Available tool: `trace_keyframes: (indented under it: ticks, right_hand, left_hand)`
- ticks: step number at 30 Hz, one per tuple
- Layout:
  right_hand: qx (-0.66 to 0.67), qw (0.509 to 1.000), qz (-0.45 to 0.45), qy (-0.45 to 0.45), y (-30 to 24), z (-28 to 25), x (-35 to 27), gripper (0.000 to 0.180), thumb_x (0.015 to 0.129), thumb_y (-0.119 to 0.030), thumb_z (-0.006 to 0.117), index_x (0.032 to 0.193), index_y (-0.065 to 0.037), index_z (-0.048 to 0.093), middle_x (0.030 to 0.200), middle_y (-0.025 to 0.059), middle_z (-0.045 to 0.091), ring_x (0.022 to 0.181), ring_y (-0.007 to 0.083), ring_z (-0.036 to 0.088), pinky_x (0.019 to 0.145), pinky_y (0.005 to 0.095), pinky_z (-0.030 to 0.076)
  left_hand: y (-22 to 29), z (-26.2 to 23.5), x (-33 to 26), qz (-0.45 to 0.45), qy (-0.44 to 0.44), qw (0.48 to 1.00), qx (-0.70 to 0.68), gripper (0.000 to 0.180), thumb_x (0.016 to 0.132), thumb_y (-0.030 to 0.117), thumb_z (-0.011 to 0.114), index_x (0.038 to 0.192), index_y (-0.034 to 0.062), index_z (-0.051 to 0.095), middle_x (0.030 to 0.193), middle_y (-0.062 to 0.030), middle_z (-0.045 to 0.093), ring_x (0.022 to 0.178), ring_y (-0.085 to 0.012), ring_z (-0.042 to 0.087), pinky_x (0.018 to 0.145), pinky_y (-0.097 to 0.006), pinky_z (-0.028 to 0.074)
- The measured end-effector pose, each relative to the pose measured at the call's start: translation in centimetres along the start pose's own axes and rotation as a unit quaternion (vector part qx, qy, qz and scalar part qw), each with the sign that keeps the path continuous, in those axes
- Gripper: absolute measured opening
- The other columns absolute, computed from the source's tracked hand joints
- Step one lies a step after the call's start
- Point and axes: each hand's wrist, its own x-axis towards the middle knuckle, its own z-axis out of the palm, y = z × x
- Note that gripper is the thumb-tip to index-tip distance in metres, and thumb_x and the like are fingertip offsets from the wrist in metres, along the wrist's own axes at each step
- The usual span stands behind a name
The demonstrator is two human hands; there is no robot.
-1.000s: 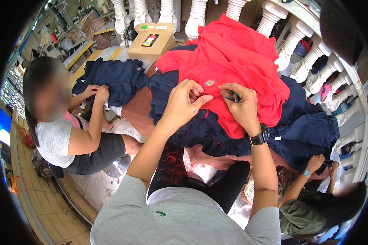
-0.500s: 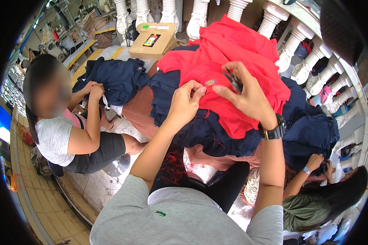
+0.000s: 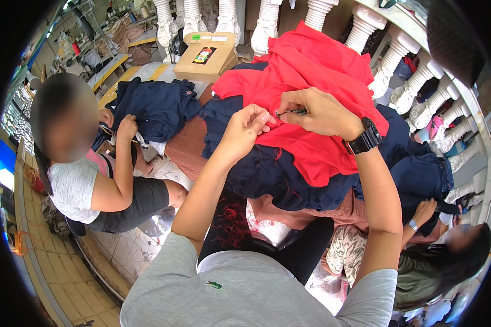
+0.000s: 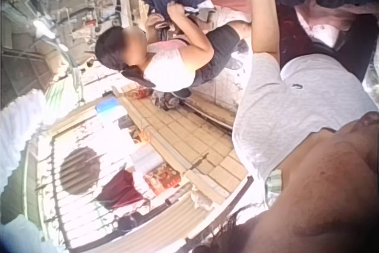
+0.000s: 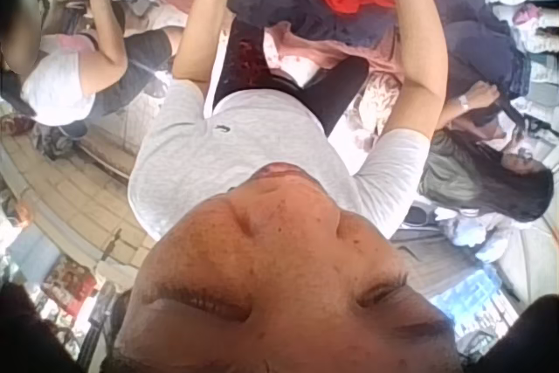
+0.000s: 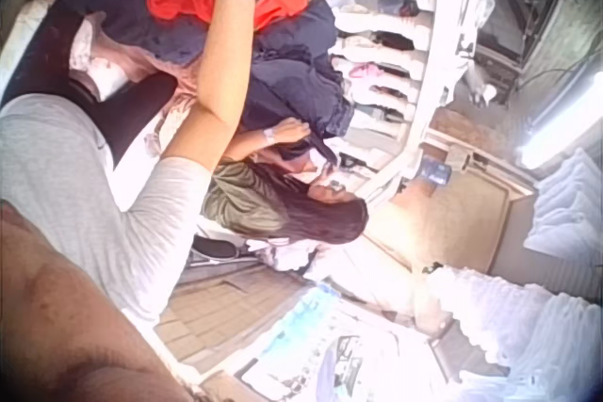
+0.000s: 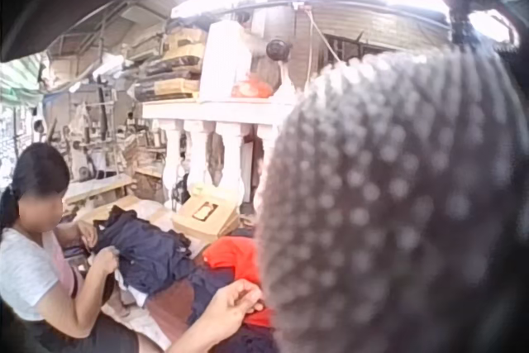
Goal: The person uses small scissors to trim loose threads and tags from a red garment held in their hands. They repeatedly adjust the fabric to access different areas for trimming while sitting in a workspace with other people.
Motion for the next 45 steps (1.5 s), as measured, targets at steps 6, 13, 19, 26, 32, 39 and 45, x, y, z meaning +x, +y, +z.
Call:
trace_keyframes:
  ticks: [6,13,19,26,32,39,45]
  right_hand:
    - [-0.035,0.999,0.002,-0.005,-1.0,-0.2,0.3,0.013,0.085,-0.018,0.064,0.096,-0.013,0.068,0.089,0.0097,0.072,0.090,0.0295,0.069,0.077,0.0417,0.053]
    - [0.051,0.988,0.024,0.143,-0.3,-1.9,-1.5,0.025,0.083,-0.024,0.076,0.101,-0.009,0.067,0.084,0.0079,0.067,0.078,0.0252,0.066,0.070,0.0378,0.051]
    - [-0.066,0.974,0.030,0.215,3.6,-1.1,-2.6,0.036,0.078,-0.025,0.082,0.106,-0.007,0.069,0.093,0.0102,0.069,0.085,0.0282,0.067,0.076,0.0401,0.053]
    - [-0.144,0.857,-0.023,0.494,2.2,-6.6,-2.7,0.017,0.081,-0.011,0.076,0.096,-0.005,0.070,0.084,0.0075,0.062,0.075,0.0233,0.060,0.069,0.0358,0.048]
    - [-0.096,0.825,0.021,0.557,1.3,-10.4,-3.5,0.017,0.091,-0.013,0.073,0.102,-0.002,0.069,0.078,0.0003,0.063,0.066,0.0064,0.048,0.062,0.0232,0.040]
    - [0.083,0.758,0.105,0.638,4.0,-12.8,-7.8,0.020,0.095,-0.018,0.066,0.102,0.000,0.070,0.065,-0.0033,0.060,0.056,0.0022,0.046,0.052,0.0210,0.035]
    - [0.142,0.763,0.093,0.623,5.5,-12.4,-8.7,0.018,0.096,-0.015,0.065,0.101,0.001,0.069,0.072,-0.0012,0.064,0.062,0.0022,0.053,0.056,0.0199,0.041]
  left_hand:
    - [0.1,-0.1,0.0,-0.007,-0.012,1.000,0.006,0.021,0.105,0.023,0.056,0.103,0.0045,0.065,0.099,-0.0030,0.071,0.087,-0.0082,0.059,0.081,-0.024,0.047]
    - [3.6,-4.1,-3.4,0.107,-0.323,0.918,0.203,0.020,0.100,0.020,0.064,0.101,-0.0004,0.062,0.093,-0.0023,0.064,0.088,-0.0124,0.059,0.080,-0.027,0.047]
    - [2.1,-2.8,-2.1,0.099,0.112,0.935,0.321,0.030,0.090,0.020,0.077,0.100,-0.0027,0.060,0.097,-0.0083,0.063,0.087,-0.0147,0.059,0.076,-0.029,0.049]
    - [4.2,-2.8,-0.3,0.231,0.227,0.882,0.343,0.014,0.086,0.003,0.066,0.095,-0.0020,0.056,0.078,-0.0111,0.060,0.067,-0.0181,0.061,0.063,-0.031,0.048]
    - [5.4,-2.4,0.1,0.115,0.055,0.942,0.311,0.010,0.091,0.008,0.060,0.090,-0.0017,0.058,0.074,-0.0110,0.062,0.069,-0.0207,0.064,0.063,-0.035,0.050]
    - [4.9,0.1,-9.5,0.006,-0.417,0.854,0.313,0.014,0.091,0.009,0.067,0.098,-0.0003,0.059,0.082,-0.0133,0.064,0.078,-0.0279,0.066,0.071,-0.037,0.050]
    - [4.7,4.1,-5.3,0.235,-0.026,0.932,0.276,0.037,0.082,0.018,0.081,0.104,0.0013,0.056,0.107,-0.0132,0.052,0.092,-0.0276,0.059,0.083,-0.038,0.050]
